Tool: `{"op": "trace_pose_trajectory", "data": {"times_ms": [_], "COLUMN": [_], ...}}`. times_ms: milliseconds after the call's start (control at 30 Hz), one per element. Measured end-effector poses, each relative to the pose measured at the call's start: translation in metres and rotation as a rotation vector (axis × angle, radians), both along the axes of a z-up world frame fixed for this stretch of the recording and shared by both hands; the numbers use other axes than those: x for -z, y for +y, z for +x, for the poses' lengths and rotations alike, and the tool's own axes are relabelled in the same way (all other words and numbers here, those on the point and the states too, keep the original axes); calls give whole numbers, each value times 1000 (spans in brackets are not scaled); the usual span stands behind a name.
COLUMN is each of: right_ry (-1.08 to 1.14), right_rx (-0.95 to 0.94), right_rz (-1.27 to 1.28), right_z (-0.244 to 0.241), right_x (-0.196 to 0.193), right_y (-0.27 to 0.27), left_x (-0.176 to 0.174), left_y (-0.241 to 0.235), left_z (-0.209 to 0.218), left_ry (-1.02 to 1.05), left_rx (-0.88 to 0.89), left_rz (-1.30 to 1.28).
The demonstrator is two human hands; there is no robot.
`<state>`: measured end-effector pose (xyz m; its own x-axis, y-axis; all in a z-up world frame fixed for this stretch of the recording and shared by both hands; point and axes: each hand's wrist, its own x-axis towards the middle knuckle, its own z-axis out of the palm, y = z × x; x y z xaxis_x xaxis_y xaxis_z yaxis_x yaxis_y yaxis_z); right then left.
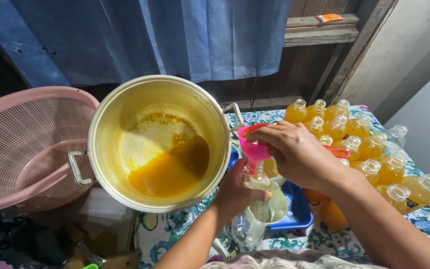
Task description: The person pours orange-colored liquid from a large pot into multiple clear plastic bottles using a pink strainer and a plastic measuring cup. The person repeatedly refills the measuring cup from the pot and fills each bottle one at a time, placing filled bottles on a table.
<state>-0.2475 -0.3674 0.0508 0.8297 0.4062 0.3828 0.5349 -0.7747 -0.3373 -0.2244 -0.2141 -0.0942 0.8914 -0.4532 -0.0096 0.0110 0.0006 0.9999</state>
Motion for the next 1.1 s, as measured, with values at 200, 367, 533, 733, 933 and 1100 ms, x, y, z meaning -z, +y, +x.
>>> {"op": "trace_pose_trajectory", "data": {"times_ms": [200, 367, 533, 733, 933, 1100], "right_ry": [77, 10, 93, 186, 179, 112], "right_rx": [-65, -88, -83, -125, -28, 475], "right_rz": [-22, -47, -69, 6, 45, 647], "right_z": [-1, -4, -1, -4, -5, 12], "right_x": [-5, -6, -7, -7, -25, -30], "right_y": [7, 17, 19, 24, 11, -61], "left_x": [-11, -10, 4, 12, 2, -9], "left_y": [18, 20, 17, 16, 24, 39], "left_z": [5, 3, 0, 2, 5, 18], "left_ry": [-196, -197, -103, -237, -169, 11], "left_rx": [9, 79, 129, 33, 0, -1], "left_rz": [237, 90, -138, -76, 86, -59]}}
